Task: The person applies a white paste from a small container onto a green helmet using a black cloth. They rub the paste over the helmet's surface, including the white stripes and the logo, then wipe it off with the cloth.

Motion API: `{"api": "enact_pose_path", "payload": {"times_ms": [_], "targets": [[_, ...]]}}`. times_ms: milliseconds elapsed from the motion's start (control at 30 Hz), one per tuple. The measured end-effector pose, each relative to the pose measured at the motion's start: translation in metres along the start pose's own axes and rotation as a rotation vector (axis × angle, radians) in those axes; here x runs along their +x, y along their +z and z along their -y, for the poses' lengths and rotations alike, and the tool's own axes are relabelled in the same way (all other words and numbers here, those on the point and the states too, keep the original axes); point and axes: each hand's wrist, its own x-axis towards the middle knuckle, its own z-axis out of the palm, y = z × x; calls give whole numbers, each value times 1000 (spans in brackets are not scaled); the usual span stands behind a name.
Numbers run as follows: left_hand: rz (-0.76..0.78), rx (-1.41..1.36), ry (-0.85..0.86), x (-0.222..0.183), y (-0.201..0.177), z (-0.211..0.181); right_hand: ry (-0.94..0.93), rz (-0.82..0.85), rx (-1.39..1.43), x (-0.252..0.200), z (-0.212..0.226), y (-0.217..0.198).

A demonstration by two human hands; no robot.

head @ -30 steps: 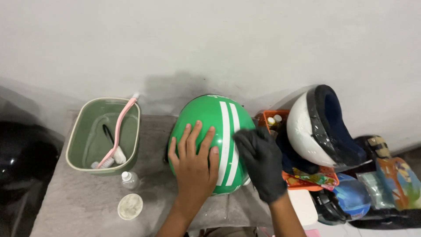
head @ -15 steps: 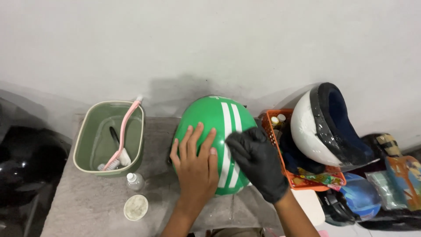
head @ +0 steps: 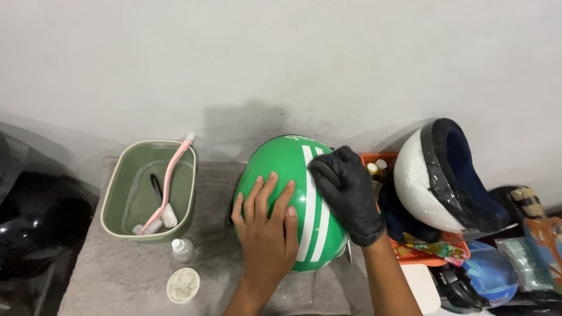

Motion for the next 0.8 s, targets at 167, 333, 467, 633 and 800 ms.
{"api": "enact_pose_path", "payload": {"times_ms": [167,333,467,633,800], "targets": [[2,-3,-11,2,5,2,5,3,98,-2,-1,2],[12,3,-20,5,2,0,2,45,113,3,5,-1],[8,24,-11,7,4,1,-78,107,128,4,6,-1],[36,31,-51,5,4,3,97,36,179,9,9,1],[17,39,-18,9,4,2,92,-15,173,6,0,4]]}}
